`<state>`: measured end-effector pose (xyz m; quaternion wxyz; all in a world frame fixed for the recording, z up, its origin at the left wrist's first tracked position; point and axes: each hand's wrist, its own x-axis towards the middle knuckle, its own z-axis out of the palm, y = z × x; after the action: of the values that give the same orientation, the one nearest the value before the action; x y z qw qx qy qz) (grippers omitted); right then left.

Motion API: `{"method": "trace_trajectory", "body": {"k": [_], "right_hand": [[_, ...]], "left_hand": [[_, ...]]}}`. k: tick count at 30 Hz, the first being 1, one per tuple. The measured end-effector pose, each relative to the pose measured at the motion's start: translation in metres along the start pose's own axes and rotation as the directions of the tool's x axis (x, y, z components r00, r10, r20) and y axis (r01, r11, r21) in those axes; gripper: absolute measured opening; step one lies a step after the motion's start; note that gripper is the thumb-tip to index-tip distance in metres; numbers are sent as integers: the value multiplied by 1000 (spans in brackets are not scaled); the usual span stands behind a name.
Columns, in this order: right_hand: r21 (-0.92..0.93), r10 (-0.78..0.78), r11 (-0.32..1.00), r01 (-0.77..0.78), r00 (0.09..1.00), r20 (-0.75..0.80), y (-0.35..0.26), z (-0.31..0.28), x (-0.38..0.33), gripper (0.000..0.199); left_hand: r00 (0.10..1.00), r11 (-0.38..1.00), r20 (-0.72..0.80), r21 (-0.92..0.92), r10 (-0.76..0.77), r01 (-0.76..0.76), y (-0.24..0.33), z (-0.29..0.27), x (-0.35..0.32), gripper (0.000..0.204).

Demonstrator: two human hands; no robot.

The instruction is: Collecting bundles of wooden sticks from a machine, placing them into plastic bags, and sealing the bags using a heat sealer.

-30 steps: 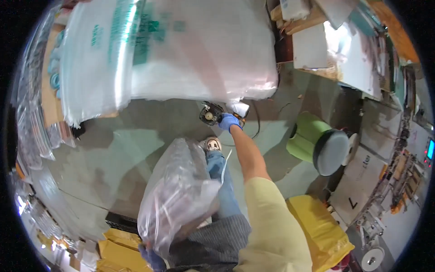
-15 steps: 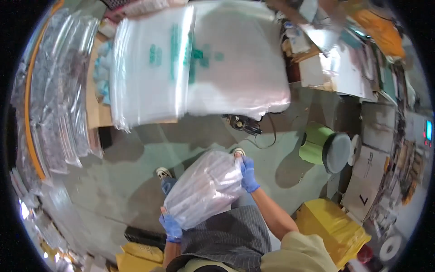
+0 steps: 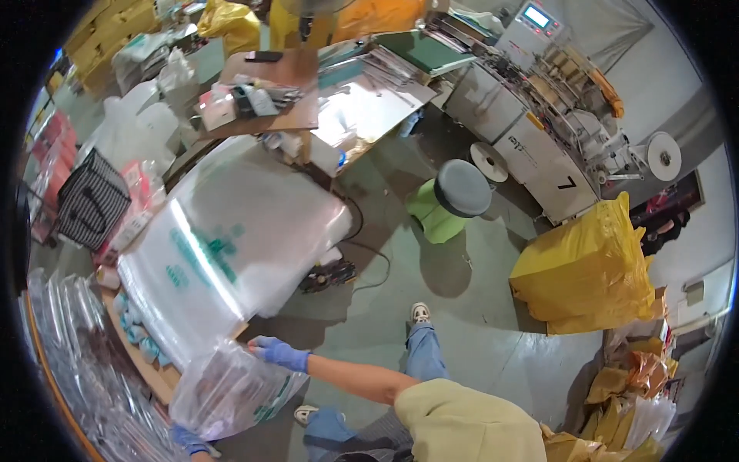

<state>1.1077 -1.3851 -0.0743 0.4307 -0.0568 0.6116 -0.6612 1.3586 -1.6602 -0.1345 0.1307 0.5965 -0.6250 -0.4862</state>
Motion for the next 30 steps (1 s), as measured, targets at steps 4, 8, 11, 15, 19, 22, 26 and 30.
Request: {"method": "trace_trajectory", "body": {"k": [4,8,11,15,19,22,26,30], "right_hand": [[-55,126,988,-143,962,-241,34,-239,-73,46],[137,254,959,-248,537,-805,86,-597,-174,75],[23,73,975,-220,219,-973,139,-854,-257,74],[274,245,961,25,380,-892,80,-917,-204,64],[374,268,914,153,465,-844,81,-899,-142,73],[596,581,792,-134,468,-666,38,-866,-105,76],[256,619,780,-570,645,-449,0,-861,-53,55],[-660,-174,688,-303,813,-555,-207,-905,80,56]], "left_hand": [[975,963,177,207,134,-170,39,83,-58,51],[922,859,323,386,216,-336,87,222,-161,53],[863,751,458,488,213,-445,108,360,-254,56],[898,536,418,731,138,-423,148,402,-378,60],[874,366,485,819,-29,-442,198,447,-435,65],[829,394,554,747,76,-535,234,496,-420,72],[666,594,627,373,405,-713,378,686,-375,43],[376,481,739,79,560,-873,479,887,-287,38]]}}
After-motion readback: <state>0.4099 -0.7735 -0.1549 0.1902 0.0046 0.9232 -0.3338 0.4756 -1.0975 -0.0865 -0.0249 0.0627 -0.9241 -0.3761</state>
